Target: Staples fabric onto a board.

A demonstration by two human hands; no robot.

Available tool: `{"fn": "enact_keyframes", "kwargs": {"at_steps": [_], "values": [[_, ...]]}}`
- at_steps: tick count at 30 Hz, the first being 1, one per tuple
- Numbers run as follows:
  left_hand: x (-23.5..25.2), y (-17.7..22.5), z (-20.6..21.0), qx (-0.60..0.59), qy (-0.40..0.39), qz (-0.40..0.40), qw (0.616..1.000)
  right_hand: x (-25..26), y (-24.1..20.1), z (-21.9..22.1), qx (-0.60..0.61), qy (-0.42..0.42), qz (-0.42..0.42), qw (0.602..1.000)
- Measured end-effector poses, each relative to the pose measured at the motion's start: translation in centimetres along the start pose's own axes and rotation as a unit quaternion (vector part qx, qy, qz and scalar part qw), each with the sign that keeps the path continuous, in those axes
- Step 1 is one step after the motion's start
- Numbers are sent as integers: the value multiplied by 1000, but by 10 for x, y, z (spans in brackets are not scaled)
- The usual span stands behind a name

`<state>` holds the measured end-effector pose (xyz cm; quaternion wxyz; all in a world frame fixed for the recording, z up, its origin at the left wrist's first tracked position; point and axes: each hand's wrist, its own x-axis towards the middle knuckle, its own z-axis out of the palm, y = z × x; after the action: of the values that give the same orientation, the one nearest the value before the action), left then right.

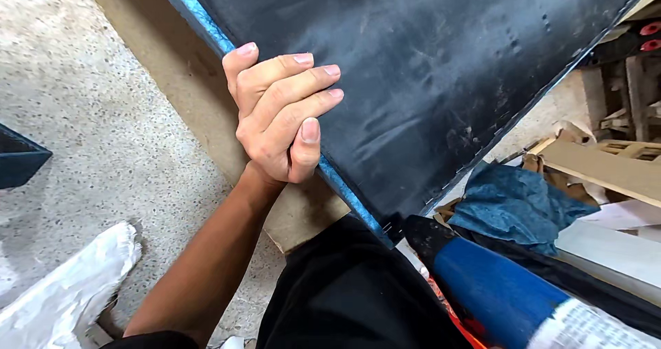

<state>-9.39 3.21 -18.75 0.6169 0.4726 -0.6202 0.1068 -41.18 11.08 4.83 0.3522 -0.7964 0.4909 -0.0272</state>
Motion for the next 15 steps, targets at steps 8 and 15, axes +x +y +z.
{"fn": "enact_keyframes", "kwargs": {"at_steps": [8, 15], "values": [[-2, -1, 0, 6, -1, 6, 1000, 12, 6, 2, -32, -12, 13, 999], [2, 5, -1, 16, -20, -9, 1000, 24, 6, -8, -28, -43, -24, 998]]}}
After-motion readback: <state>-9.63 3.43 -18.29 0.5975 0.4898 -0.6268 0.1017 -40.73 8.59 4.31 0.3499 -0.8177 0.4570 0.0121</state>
